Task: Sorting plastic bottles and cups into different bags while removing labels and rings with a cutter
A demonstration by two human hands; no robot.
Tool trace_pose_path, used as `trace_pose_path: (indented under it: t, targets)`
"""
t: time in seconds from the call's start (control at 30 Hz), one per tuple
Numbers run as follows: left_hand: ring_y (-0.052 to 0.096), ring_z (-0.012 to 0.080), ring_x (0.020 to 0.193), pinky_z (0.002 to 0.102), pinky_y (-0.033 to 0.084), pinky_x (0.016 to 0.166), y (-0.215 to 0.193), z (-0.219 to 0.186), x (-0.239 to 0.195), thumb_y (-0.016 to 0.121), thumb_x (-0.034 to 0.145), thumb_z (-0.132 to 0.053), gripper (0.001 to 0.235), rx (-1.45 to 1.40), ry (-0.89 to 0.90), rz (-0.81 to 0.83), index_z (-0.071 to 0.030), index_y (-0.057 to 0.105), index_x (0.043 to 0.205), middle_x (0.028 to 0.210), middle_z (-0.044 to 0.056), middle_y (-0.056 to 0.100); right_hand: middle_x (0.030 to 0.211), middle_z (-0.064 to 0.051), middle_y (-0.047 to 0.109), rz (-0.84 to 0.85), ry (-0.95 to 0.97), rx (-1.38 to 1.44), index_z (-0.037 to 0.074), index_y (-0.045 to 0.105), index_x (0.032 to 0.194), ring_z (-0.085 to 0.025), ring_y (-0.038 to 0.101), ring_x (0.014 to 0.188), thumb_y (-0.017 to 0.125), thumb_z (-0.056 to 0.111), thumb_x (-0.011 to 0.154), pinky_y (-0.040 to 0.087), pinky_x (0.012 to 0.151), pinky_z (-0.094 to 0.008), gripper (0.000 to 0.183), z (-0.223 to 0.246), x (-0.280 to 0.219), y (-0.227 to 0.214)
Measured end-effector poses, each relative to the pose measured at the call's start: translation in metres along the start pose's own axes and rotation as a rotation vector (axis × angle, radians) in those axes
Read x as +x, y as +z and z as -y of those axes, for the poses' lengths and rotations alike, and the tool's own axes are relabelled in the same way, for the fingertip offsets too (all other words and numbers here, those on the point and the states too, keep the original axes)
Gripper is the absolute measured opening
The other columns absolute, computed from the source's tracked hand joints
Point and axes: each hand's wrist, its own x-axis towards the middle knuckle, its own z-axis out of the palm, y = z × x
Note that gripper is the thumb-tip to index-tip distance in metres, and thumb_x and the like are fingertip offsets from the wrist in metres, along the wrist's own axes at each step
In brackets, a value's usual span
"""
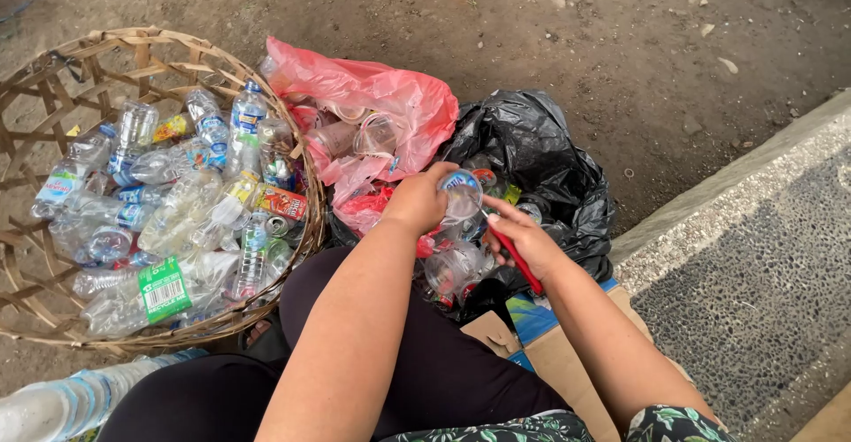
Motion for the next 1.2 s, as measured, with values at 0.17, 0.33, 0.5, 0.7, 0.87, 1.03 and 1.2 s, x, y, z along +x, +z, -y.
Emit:
trace_pose_path:
  t: [0.17,0.33,0.5,0.7,0.87,1.03,1.2]
  targets:
    - [0.072,0.0390,0.104,0.052,0.056,0.094,-0.001,-0.008,0.000,0.067,0.092,-0.027,0.057,-0.144,0.026,-0.099,-0.023,0.046,0.144,0.102,0.018,0.073,0.061,-0.014,0.051,-0.095,-0.045,0.204,0.013,0.051,0.148,-0.025,0.057,0.042,0.050,0.024,0.104,0.035,0.029,-0.027,0.046,-0.013,0.008,0.012]
    - [0.075,0.0361,0.099,0.044,0.061,0.091,0.007,-0.014,-0.003,0.081,0.080,-0.016,0.072,-0.320,-0.065,-0.154,-0.015,0.046,0.143,0.113,0.019,0.066,0.065,-0.010,0.048,-0.128,0.000,0.406,0.018,0.045,0.151,-0.024,0.055,0.047,0.048,0.031,0.106,0.036,0.031,-0.026,0.048,-0.008,0.011,0.038]
    - [0.077,0.0334,0.094,0.039,0.063,0.085,0.019,-0.005,0.008,0.081,0.080,-0.008,0.060,-0.482,-0.122,-0.282,-0.009,0.050,0.132,0.113,0.018,0.059,0.068,-0.010,0.047,-0.120,0.031,0.471,0.017,0.042,0.153,-0.025,0.055,0.050,0.048,0.033,0.106,0.038,0.033,-0.027,0.050,-0.005,0.018,0.053]
    - [0.075,0.0347,0.091,0.043,0.061,0.081,0.017,-0.013,-0.004,0.074,0.084,-0.011,0.045,-0.294,-0.007,-0.440,-0.023,0.061,0.125,0.101,0.010,0.057,0.065,-0.017,0.051,-0.125,0.008,0.420,0.018,0.049,0.149,-0.031,0.057,0.046,0.053,0.032,0.105,0.037,0.030,-0.031,0.046,-0.007,0.022,0.068]
    - [0.072,0.0401,0.095,0.051,0.059,0.084,0.013,-0.017,-0.007,0.066,0.087,-0.007,0.040,-0.211,-0.003,-0.520,-0.020,0.060,0.124,0.096,0.011,0.059,0.064,-0.014,0.056,-0.176,-0.162,0.111,0.015,0.039,0.155,-0.026,0.062,0.044,0.048,0.023,0.108,0.039,0.028,-0.027,0.048,-0.026,0.036,0.066]
    - [0.071,0.0440,0.092,0.052,0.059,0.082,0.019,-0.019,-0.006,0.060,0.088,-0.005,0.037,-0.150,0.081,-0.490,-0.021,0.055,0.121,0.097,0.014,0.058,0.060,-0.013,0.056,-0.172,-0.187,0.078,0.015,0.039,0.156,-0.024,0.061,0.041,0.050,0.018,0.107,0.038,0.028,-0.025,0.051,-0.023,0.037,0.070]
    - [0.071,0.0414,0.090,0.051,0.060,0.080,0.024,-0.020,-0.002,0.061,0.087,-0.008,0.034,-0.094,0.093,-0.461,-0.021,0.052,0.117,0.096,0.012,0.058,0.054,-0.013,0.058,-0.230,-0.234,-0.010,0.018,0.041,0.157,-0.025,0.060,0.038,0.047,0.009,0.105,0.038,0.028,-0.026,0.053,-0.033,0.048,0.070]
